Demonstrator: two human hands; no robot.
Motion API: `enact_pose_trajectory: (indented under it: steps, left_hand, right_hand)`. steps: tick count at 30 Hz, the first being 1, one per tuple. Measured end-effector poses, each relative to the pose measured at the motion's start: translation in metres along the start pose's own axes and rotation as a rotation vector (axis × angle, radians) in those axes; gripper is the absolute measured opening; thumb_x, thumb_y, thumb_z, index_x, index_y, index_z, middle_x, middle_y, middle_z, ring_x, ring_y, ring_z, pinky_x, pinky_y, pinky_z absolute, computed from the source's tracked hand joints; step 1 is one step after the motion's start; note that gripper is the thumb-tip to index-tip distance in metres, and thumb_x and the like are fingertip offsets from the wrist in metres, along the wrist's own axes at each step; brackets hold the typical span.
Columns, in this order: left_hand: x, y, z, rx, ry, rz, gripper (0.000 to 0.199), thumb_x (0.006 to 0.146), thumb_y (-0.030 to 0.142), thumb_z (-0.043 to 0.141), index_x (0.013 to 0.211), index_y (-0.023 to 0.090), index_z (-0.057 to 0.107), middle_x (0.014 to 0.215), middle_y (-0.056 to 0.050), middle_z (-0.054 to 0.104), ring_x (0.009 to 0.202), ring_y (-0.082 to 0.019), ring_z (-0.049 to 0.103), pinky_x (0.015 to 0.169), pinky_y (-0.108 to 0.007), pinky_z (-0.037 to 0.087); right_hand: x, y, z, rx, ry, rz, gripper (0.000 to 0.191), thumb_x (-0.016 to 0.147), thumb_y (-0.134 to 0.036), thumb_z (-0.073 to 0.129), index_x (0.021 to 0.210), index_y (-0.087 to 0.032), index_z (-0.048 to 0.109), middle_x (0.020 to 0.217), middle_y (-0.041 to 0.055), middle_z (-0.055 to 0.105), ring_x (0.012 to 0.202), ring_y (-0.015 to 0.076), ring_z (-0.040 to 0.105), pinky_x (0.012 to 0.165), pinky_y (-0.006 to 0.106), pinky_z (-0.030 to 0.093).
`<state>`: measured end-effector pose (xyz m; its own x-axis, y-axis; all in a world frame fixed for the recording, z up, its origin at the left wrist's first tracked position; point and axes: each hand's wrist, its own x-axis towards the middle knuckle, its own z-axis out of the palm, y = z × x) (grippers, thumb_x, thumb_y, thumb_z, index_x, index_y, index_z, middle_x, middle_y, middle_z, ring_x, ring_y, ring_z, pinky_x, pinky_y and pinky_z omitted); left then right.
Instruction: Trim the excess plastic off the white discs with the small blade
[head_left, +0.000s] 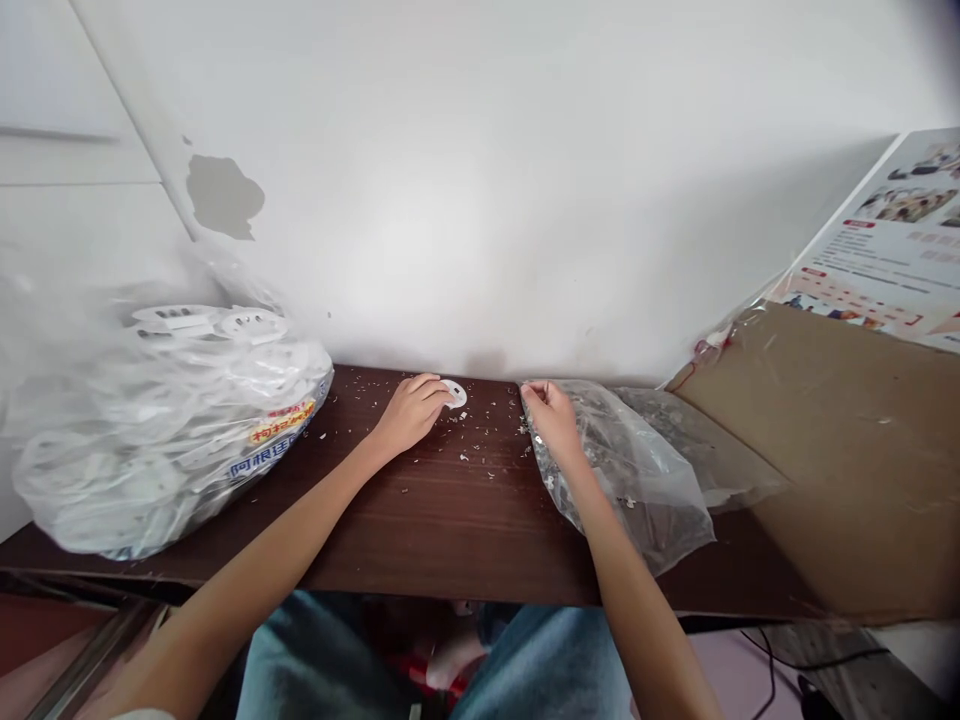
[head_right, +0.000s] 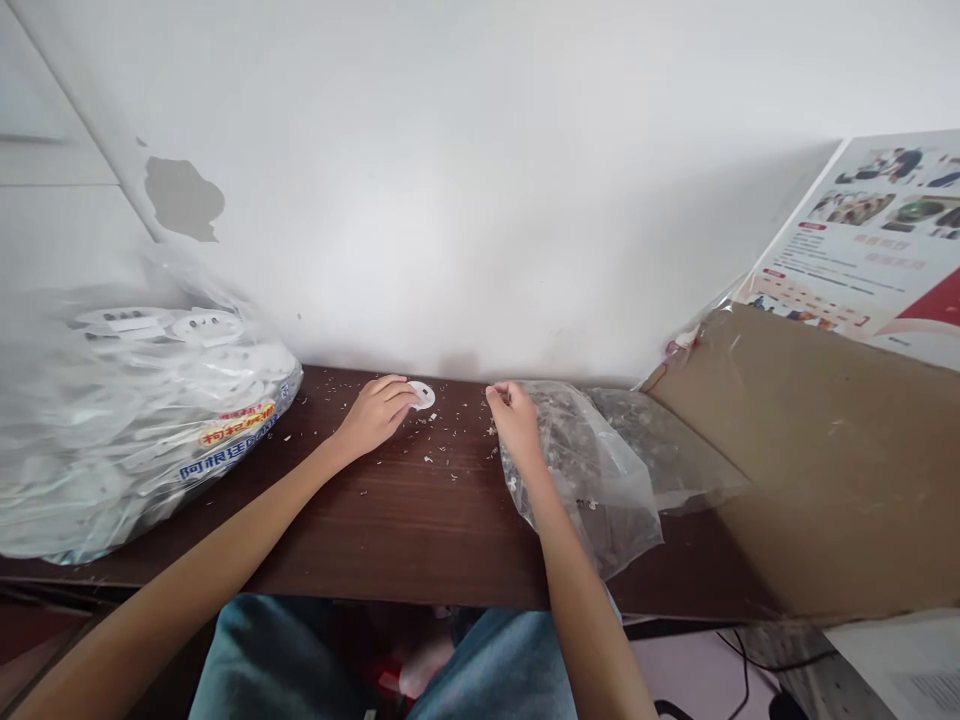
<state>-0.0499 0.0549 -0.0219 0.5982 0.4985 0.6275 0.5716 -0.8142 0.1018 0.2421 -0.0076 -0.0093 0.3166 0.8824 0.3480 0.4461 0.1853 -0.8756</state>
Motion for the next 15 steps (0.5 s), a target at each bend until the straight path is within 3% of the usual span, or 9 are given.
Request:
enact_pose_trajectory:
  steps: [3, 5, 7, 11, 15]
  left_hand:
    - [-0.001, 0.006, -0.002, -0.009, 0.001, -0.071, 0.032, 0.102, 0.013, 0.048, 0.109, 0.023, 0.077, 0.138, -0.011, 0.068, 0.138, -0.031, 0.055, 0.114, -0.057, 0.048]
    - [0.0, 0.011, -0.004, -0.041, 0.027, -0.134, 0.031, 0.1, 0.013, 0.048, 0.11, 0.022, 0.076, 0.147, -0.012, 0.061, 0.138, -0.031, 0.055, 0.113, -0.056, 0.049]
    - [0.0, 0.016, -0.004, -0.097, 0.023, -0.192, 0.032, 0.101, 0.014, 0.047, 0.116, 0.022, 0.074, 0.145, -0.013, 0.061, 0.129, -0.029, 0.061, 0.108, -0.052, 0.053]
    - [-0.003, 0.022, -0.004, -0.178, -0.037, -0.296, 0.035, 0.104, 0.015, 0.039, 0.123, 0.022, 0.067, 0.116, -0.011, 0.072, 0.102, -0.026, 0.067, 0.094, -0.046, 0.056]
    - [-0.006, 0.028, -0.003, -0.358, -0.05, -0.372, 0.032, 0.106, 0.019, 0.036, 0.125, 0.023, 0.062, 0.119, -0.008, 0.071, 0.103, -0.024, 0.067, 0.093, -0.04, 0.054]
  right_hand:
    - [-0.001, -0.003, -0.013, -0.451, 0.016, -0.118, 0.021, 0.097, -0.042, 0.06, 0.097, -0.023, 0.07, 0.086, 0.0049, 0.07, 0.075, 0.0205, 0.06, 0.068, 0.031, 0.04]
    - [-0.003, -0.005, -0.02, -0.641, -0.057, -0.165, 0.014, 0.097, -0.032, 0.061, 0.093, -0.023, 0.071, 0.091, 0.0062, 0.072, 0.077, 0.0209, 0.061, 0.067, 0.031, 0.037]
    - [-0.005, -0.005, -0.026, -0.733, -0.168, -0.172, 0.012, 0.095, -0.026, 0.062, 0.089, -0.024, 0.072, 0.094, 0.0067, 0.072, 0.078, 0.0207, 0.061, 0.066, 0.031, 0.036]
    - [-0.008, -0.004, -0.03, -0.796, -0.34, -0.142, 0.01, 0.092, -0.024, 0.067, 0.089, -0.025, 0.076, 0.102, 0.0071, 0.072, 0.074, 0.0196, 0.06, 0.064, 0.031, 0.035]
    - [-0.011, -0.008, -0.027, -0.85, -0.395, -0.113, 0.011, 0.092, -0.023, 0.068, 0.085, -0.024, 0.076, 0.101, 0.0081, 0.068, 0.07, 0.0182, 0.057, 0.066, 0.032, 0.037]
